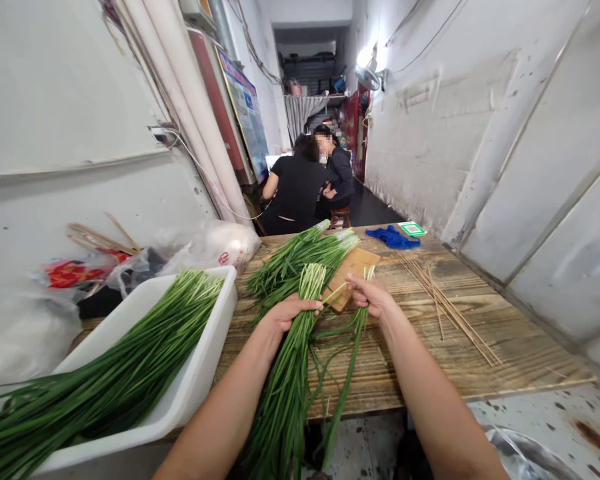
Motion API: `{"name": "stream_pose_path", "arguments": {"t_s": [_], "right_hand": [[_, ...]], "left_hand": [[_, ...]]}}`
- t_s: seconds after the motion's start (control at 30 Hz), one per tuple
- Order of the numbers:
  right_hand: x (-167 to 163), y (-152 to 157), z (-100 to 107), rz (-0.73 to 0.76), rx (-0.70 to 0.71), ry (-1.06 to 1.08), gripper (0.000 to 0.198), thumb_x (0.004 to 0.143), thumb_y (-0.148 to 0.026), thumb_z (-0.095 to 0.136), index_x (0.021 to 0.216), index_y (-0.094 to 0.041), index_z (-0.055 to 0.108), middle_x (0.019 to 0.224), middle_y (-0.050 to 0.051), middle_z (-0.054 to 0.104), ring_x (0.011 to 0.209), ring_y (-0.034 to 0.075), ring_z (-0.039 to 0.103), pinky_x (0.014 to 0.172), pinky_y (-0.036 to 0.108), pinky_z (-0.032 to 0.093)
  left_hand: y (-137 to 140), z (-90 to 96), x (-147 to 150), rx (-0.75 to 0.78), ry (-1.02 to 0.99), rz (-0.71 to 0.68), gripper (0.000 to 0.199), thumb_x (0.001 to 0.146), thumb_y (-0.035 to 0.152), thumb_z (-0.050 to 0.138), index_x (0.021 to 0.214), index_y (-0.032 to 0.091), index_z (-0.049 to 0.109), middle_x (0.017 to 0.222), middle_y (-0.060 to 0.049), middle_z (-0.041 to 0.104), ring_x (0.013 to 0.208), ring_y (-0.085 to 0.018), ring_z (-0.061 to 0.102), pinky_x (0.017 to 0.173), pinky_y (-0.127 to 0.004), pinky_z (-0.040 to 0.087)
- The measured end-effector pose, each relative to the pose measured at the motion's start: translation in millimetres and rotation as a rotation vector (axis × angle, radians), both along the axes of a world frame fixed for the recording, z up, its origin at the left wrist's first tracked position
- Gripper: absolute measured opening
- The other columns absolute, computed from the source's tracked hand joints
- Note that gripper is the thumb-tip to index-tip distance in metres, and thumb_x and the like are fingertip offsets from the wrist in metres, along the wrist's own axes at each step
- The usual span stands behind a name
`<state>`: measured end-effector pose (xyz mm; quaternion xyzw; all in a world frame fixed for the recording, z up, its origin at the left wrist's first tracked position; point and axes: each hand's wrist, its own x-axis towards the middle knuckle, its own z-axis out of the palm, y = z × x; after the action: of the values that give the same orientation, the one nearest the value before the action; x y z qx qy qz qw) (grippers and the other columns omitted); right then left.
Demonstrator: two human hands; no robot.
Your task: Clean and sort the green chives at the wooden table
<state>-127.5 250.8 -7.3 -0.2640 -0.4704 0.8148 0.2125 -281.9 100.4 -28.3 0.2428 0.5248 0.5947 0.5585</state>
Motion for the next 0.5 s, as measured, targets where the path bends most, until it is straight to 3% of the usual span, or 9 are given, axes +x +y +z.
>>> {"name": "stream_pose_path", "arguments": {"t_s": [0.17, 0.33, 0.5], "right_hand": [[0.6, -10.4, 4.5, 0.017, 0.207, -0.082, 0.034, 0.059, -0.032, 0.081, 0.056, -0.014, 0.053, 0.038, -0.008, 0.040, 0.030, 0.000, 0.023, 0.028, 0.014, 0.015], [-2.2, -16.3, 3.0, 0.112, 0.228, -0.090, 0.035, 0.057, -0.038, 0.081, 0.056, -0.014, 0.054, 0.036, -0.009, 0.038, 0.029, 0.000, 0.023, 0.029, 0.015, 0.012], [-6.0, -17.4, -2.1, 0.098, 0.222, -0.053, 0.036, 0.055, -0.035, 0.082, 0.052, -0.014, 0.053, 0.035, -0.009, 0.037, 0.030, 0.000, 0.023, 0.030, 0.016, 0.013]], "left_hand": [[0.2, 2.1, 1.6, -0.012, -0.018, 0.024, 0.041, 0.042, 0.020, 0.087, 0.075, 0.009, 0.066, 0.062, -0.004, 0.066, 0.053, -0.011, 0.059, 0.056, -0.022, 0.046], [-0.6, 3.9, 2.4, -0.027, -0.023, 0.031, 0.042, 0.042, 0.019, 0.087, 0.077, 0.009, 0.066, 0.062, -0.004, 0.066, 0.052, -0.011, 0.058, 0.055, -0.021, 0.045], [-0.9, 4.5, 1.6, -0.016, -0.041, 0.027, 0.045, 0.041, 0.018, 0.088, 0.079, 0.009, 0.066, 0.064, -0.004, 0.067, 0.054, -0.011, 0.060, 0.056, -0.021, 0.047]]}}
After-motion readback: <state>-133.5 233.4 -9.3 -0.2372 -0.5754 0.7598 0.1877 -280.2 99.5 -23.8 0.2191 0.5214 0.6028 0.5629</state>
